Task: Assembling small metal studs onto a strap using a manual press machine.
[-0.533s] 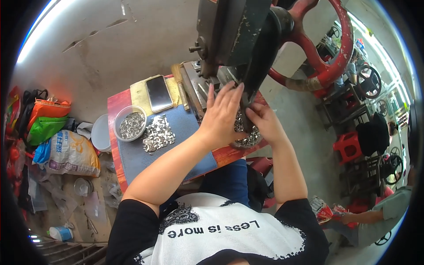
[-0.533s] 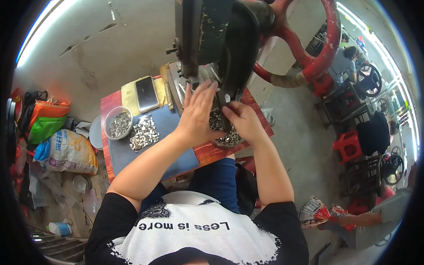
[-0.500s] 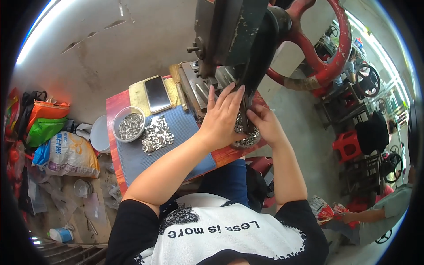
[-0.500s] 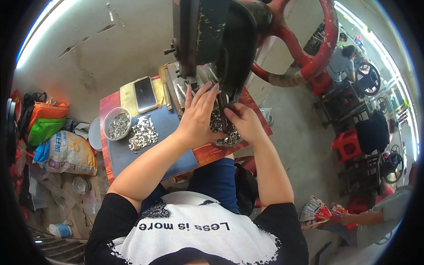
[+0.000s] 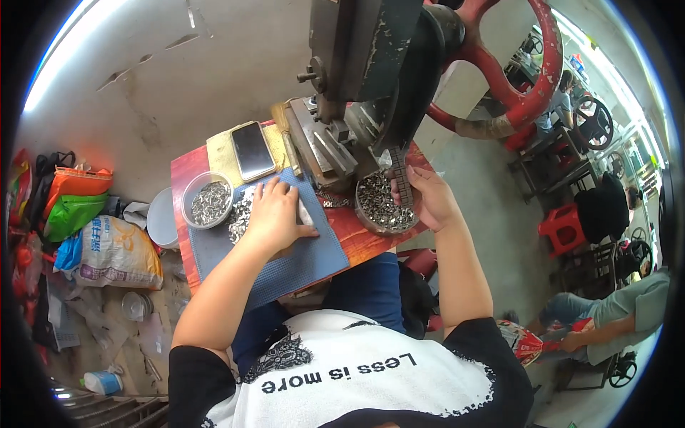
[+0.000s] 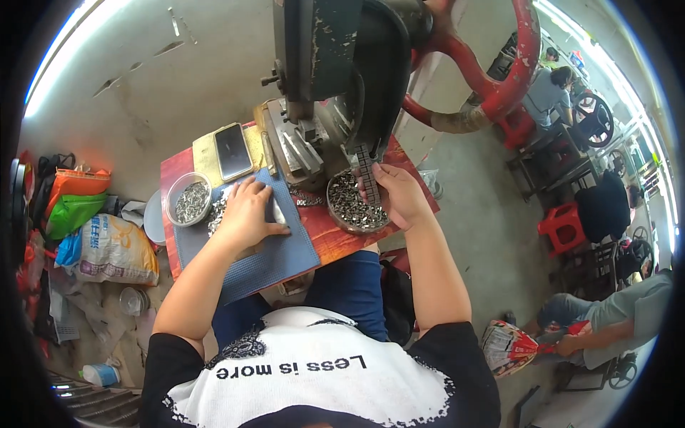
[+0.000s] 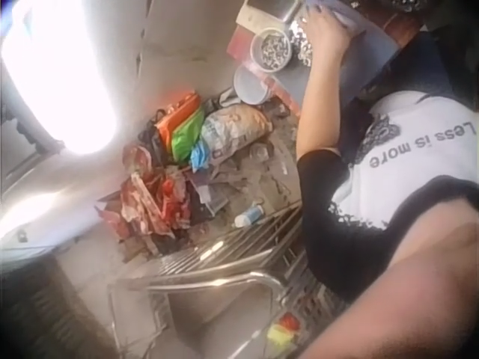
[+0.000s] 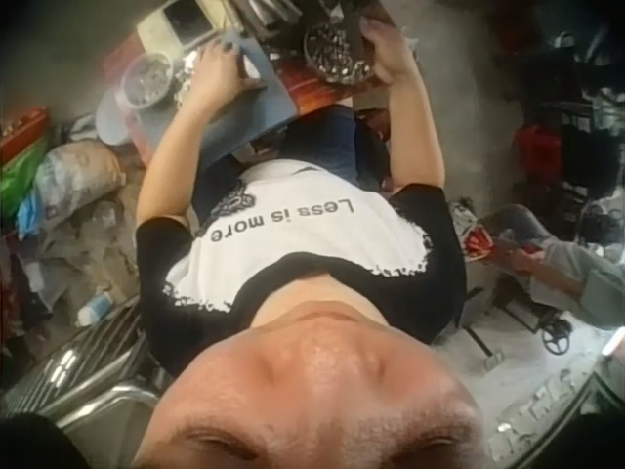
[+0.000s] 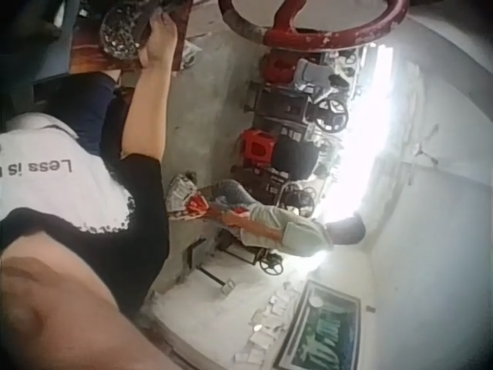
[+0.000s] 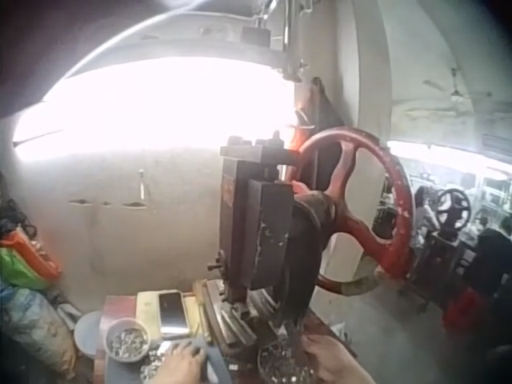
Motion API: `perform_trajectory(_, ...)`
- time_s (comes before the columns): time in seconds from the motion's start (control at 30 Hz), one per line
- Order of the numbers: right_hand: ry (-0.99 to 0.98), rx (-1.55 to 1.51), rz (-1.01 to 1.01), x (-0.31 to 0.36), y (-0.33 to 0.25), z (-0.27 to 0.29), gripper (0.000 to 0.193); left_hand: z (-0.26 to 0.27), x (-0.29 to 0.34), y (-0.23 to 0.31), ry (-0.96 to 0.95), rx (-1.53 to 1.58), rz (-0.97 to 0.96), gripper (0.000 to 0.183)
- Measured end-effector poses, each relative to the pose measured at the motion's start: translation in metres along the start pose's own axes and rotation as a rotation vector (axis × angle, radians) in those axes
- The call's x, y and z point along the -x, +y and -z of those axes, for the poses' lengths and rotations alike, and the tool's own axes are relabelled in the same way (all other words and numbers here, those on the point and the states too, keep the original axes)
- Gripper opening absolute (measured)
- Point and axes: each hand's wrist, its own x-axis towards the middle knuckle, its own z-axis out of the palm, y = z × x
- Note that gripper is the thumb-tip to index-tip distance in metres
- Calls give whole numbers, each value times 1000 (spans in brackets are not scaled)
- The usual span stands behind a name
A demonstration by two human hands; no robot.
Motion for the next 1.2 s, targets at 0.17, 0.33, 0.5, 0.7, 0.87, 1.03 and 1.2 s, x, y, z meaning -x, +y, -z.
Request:
perform_trajectory(0.17,-294,-62,-78,-2,11,-39,33,-14,26,-20,286,105,-19,77)
perform_trajectory(0.33,-277,954,331,6,70,-122,35,1,57,-41,737,400,7,26)
perform_trajectory(0.5,-415,1167,739,-4,128,-157,24,-16,108,-55,531,633,139,20)
perform_trajectory(0.7,-186,1135,672,-30,110,-148,16,-36,134,-59,467,496,110,30)
perform_trajectory(0.87,-253,1277,784,-38,116,-153,14,-25,129,-59,443,525,101,27)
perform_trajectory(1.03,-236,1377,758,-41,119,-161,13,-25,91,-61,523,439,19,17)
perform_trajectory(1.2,-250,1289,791,-45,119,-151,12,-28,67,-52,444,261,4,11)
